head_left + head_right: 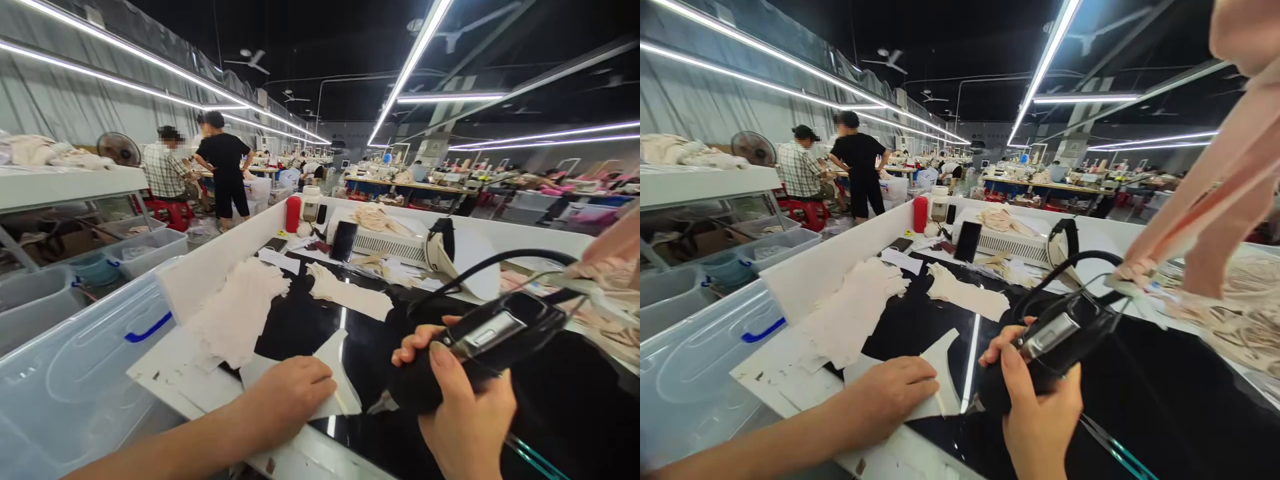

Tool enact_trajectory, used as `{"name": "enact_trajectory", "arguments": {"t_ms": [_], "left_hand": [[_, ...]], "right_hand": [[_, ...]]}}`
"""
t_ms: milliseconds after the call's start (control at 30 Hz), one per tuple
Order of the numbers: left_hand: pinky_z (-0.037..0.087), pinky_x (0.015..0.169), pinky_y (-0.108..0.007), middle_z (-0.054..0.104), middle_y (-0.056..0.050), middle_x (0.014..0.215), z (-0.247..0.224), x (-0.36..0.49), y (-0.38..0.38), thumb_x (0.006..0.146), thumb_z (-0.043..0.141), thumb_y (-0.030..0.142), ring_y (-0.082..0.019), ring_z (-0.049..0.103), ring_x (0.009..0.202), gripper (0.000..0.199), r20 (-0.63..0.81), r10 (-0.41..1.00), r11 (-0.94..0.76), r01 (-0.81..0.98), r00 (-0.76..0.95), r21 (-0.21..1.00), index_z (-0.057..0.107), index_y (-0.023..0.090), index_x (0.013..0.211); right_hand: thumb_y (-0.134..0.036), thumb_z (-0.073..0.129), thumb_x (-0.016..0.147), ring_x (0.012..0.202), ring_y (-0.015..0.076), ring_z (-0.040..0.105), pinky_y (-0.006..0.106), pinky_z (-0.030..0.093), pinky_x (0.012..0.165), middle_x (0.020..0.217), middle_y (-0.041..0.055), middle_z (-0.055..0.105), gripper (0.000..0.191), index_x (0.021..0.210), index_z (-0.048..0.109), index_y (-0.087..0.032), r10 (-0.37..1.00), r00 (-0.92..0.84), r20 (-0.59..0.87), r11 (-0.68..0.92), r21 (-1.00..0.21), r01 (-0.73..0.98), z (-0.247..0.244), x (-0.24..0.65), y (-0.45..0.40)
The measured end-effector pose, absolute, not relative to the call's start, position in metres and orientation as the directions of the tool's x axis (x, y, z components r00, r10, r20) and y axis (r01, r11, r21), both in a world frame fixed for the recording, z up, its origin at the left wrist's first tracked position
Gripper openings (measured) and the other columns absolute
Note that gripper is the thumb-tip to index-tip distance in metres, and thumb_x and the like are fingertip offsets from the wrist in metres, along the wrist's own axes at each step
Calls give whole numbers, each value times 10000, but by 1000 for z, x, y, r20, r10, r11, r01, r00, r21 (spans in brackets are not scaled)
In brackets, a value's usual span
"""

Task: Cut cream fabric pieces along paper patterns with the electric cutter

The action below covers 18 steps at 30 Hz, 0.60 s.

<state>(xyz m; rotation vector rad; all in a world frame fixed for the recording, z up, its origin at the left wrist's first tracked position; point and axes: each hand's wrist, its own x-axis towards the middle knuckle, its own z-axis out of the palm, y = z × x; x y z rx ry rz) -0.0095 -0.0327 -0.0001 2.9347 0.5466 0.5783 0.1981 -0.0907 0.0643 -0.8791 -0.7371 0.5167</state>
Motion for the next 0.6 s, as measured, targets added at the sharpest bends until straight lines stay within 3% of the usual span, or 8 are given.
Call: {"name": "enact_trajectory", "arguments": {"t_ms": [433, 600], "left_hand": [[558, 1014, -367, 700, -106, 1186, 0, -10, -40, 912, 525, -20, -233, 664, 1127, 340, 365, 367, -930, 346, 856, 122, 621, 146, 1193], [549, 988, -325, 709, -101, 1137, -7, -7, -38, 946, 577, 49, -215, 677, 1072, 199, 388, 349, -933, 356, 853, 56, 626, 137, 1117]], "right_hand": [[-378, 881, 794, 626, 163, 626, 314, 574, 606, 777, -25, 669, 437, 1104, 597, -257, 652, 644, 401, 571, -818, -69, 59, 187, -87], [-399, 904, 771, 640, 185, 660, 345, 597, 621, 800, -12, 683, 496, 1130, 596, -247, 657, 658, 368, 530, -846, -56, 45, 192, -87]]}}
